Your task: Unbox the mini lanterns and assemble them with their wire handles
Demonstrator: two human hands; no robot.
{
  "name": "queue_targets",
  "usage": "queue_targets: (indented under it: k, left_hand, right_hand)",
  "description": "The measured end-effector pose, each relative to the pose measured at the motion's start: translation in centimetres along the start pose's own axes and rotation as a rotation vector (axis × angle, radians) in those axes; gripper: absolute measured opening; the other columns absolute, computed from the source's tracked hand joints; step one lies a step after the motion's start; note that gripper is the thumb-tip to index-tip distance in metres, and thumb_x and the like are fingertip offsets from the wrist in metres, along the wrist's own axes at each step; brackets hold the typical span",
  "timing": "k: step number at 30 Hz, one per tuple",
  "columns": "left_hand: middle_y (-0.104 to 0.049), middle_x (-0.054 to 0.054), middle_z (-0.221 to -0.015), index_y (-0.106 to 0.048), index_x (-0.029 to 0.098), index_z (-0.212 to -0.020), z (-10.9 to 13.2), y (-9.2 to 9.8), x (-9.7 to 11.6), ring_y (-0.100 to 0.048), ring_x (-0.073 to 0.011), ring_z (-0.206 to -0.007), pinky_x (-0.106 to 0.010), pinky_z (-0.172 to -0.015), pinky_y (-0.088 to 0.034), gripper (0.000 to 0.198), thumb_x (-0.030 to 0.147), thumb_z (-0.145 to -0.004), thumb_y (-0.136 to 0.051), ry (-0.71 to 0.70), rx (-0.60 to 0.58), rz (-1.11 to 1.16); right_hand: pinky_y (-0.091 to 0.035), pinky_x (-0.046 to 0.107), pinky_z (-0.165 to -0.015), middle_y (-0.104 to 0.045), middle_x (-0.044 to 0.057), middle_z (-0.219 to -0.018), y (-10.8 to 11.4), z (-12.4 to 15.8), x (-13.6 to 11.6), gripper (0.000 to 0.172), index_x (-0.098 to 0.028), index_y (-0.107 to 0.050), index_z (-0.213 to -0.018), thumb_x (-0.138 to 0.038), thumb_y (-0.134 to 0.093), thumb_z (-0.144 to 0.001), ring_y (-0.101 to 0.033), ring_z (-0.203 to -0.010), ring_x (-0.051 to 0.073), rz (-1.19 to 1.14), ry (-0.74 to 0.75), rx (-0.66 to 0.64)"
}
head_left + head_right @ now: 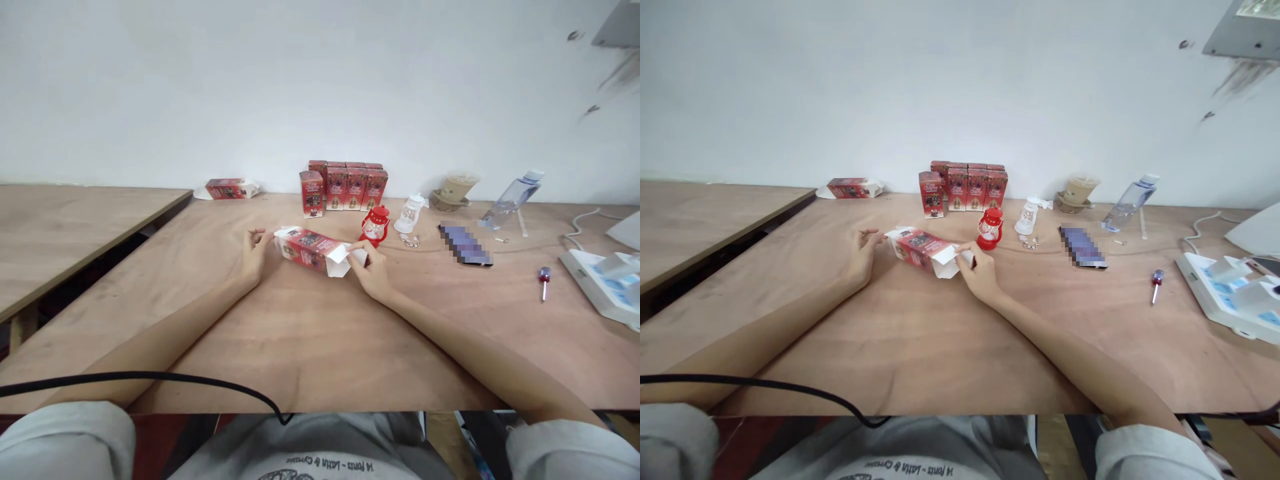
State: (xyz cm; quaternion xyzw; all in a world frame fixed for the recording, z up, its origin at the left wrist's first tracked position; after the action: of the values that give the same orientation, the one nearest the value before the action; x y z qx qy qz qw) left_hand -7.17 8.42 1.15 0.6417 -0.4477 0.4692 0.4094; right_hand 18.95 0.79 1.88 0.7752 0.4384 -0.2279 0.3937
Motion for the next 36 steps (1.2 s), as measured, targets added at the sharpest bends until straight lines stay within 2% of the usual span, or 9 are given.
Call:
queue_targets:
  k: [3, 7, 12, 16, 19, 22, 26, 30, 36]
  left_hand:
    - [-0.061, -0.007, -0.111, -0.047, 0.02, -0.101, 0.7, -0.2, 0.7, -0.056, -0.0232, -0.107, -0.038, -0.089, -0.044, 0.041, 0.043, -0.071, -0.061, -0.097, -0.055, -0.059]
    - [-0.055, -0.01, -0.126, -0.052, 0.02, -0.109, 1.5, -0.6, 1.4, -0.051, -0.0269, -0.119, -0.044, -0.097, -0.041, 0.053, 0.045, -0.066, -0.068, -0.187, -0.227, -0.235]
    - [-0.051, -0.012, -0.133, -0.047, 0.02, -0.121, 1.5, -0.7, 0.9, -0.047, -0.0278, -0.125, -0.046, -0.101, -0.04, 0.062, 0.045, -0.068, -0.068, -0.207, -0.256, -0.287]
    - [-0.051, -0.011, -0.132, -0.042, 0.019, -0.126, 1.3, -1.0, 0.3, -0.047, -0.0288, -0.124, -0.046, -0.102, -0.041, 0.068, 0.049, -0.071, -0.068, -0.37, -0.347, -0.315]
    - [-0.05, -0.01, -0.132, -0.041, 0.019, -0.129, 1.5, -1.0, 0.5, -0.046, -0.0298, -0.124, -0.047, -0.105, -0.039, 0.073, 0.052, -0.07, -0.069, -0.527, -0.405, -0.378]
    - [-0.05, -0.01, -0.132, -0.039, 0.02, -0.13, 2.0, -1.0, 1.1, -0.047, -0.0297, -0.123, -0.048, -0.105, -0.04, 0.076, 0.054, -0.069, -0.07, -0.576, -0.425, -0.4]
    - [-0.05, -0.011, -0.13, -0.039, 0.021, -0.128, 2.7, -0.9, 1.8, -0.048, -0.0288, -0.122, -0.049, -0.105, -0.04, 0.078, 0.053, -0.066, -0.073, -0.654, -0.383, -0.37]
    - [-0.048, -0.011, -0.129, -0.037, 0.022, -0.13, 3.0, -0.7, 2.2, -0.047, -0.0293, -0.122, -0.049, -0.102, -0.043, 0.078, 0.05, -0.067, -0.074, -0.799, -0.321, -0.389]
    - [-0.042, -0.013, -0.13, -0.027, 0.026, -0.136, 4.0, -0.2, 3.0, -0.041, -0.03, -0.127, -0.049, -0.1, -0.044, 0.079, 0.043, -0.073, -0.072, -1.038, -0.179, -0.514]
  right_hand:
    - [-0.038, 0.023, -0.056, -0.06, -0.001, -0.073, 0.2, -0.2, 0.4, 0.02, -0.02, -0.058, -0.087, -0.038, -0.055, -0.082, -0.048, -0.057, 0.011, -0.054, -0.126, 0.047]
    - [-0.04, 0.025, -0.06, -0.061, -0.001, -0.072, 0.0, -0.3, 0.6, 0.022, -0.02, -0.058, -0.084, -0.042, -0.056, -0.081, -0.05, -0.059, 0.013, -0.031, -0.173, 0.024]
    - [-0.047, 0.031, -0.08, -0.065, 0.007, -0.103, -0.3, -0.5, 0.8, 0.018, -0.02, -0.05, -0.07, -0.034, -0.054, -0.08, -0.061, -0.094, 0.019, -0.208, -0.116, 0.002]
    - [-0.049, 0.031, -0.072, -0.064, 0.002, -0.079, -0.8, -0.5, 1.0, 0.018, -0.02, -0.045, -0.065, -0.029, -0.058, -0.075, -0.062, -0.079, 0.018, -0.194, -0.148, -0.136]
    - [-0.049, 0.029, -0.066, -0.061, -0.003, -0.069, -0.9, -0.4, 0.9, 0.018, -0.021, -0.05, -0.084, -0.026, -0.06, -0.072, -0.062, -0.068, 0.016, -0.208, -0.172, -0.217]
    - [-0.051, 0.03, -0.067, -0.064, -0.003, -0.075, -0.9, -0.2, 0.5, 0.046, -0.023, -0.044, -0.117, -0.021, -0.059, -0.073, -0.063, -0.068, 0.015, -0.203, -0.122, -0.317]
    - [-0.051, 0.03, -0.071, -0.067, 0.002, -0.097, -1.0, -0.2, 0.3, 0.045, -0.024, -0.047, -0.121, -0.018, -0.054, -0.077, -0.063, -0.075, 0.015, -0.082, -0.003, -0.411]
    - [-0.049, 0.034, -0.079, -0.065, 0.005, -0.106, -0.8, -0.5, 0.2, 0.03, -0.022, -0.054, -0.112, -0.019, -0.05, -0.082, -0.061, -0.09, 0.019, 0.006, 0.098, -0.312]
    - [-0.047, 0.036, -0.075, -0.059, 0.007, -0.088, -0.4, -0.2, 0.1, 0.013, -0.021, -0.064, -0.092, -0.023, -0.052, -0.086, -0.052, -0.085, 0.021, 0.242, 0.229, 0.014]
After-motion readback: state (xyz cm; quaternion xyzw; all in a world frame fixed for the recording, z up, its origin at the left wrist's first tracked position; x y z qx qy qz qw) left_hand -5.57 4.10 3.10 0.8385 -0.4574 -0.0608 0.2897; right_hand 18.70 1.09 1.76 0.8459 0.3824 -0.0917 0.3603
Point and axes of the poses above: each hand's wrist, its own z-axis away from the middle knuckle, its own y-axis out of the back of the hand, x = y × z, the point moved 2 cm from there along -z, towards the middle knuckle
